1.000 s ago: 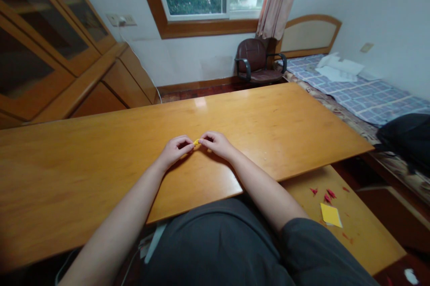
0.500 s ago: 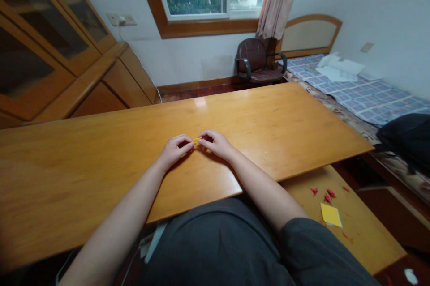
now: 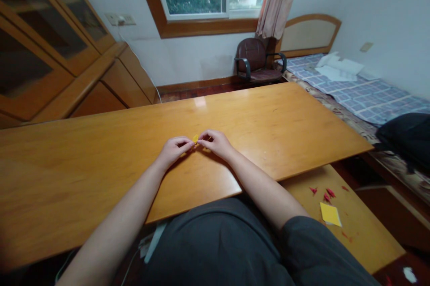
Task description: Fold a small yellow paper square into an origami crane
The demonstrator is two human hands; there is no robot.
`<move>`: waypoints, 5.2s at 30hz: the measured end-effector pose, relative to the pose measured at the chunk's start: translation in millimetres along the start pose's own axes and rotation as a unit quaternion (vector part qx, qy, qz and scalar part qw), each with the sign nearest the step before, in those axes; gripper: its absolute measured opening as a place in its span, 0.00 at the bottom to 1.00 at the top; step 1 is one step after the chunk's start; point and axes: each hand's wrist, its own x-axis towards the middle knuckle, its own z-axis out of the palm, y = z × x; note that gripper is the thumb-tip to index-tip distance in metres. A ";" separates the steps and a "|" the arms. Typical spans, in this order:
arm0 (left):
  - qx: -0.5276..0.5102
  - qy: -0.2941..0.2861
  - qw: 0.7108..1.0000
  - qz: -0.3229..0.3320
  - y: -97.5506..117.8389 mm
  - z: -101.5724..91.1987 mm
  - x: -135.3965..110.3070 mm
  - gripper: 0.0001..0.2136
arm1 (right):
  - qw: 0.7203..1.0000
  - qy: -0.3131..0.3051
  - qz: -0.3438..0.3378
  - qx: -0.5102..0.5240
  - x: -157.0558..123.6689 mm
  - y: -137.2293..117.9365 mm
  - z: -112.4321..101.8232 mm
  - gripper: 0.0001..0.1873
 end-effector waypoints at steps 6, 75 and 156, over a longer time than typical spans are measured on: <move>0.018 -0.009 1.000 0.005 1.5 4.0 -0.5 0.14 | 1.000 0.016 0.005 0.011 -1.8 -3.3 1.0 0.11; -0.196 0.064 0.978 0.042 -3.8 28.7 -1.2 0.09 | 0.991 0.001 -0.050 0.127 0.1 -0.3 -0.8 0.06; -0.262 0.048 0.964 -0.025 1.3 26.6 4.9 0.18 | 0.997 0.008 -0.074 0.027 1.7 1.6 -5.6 0.08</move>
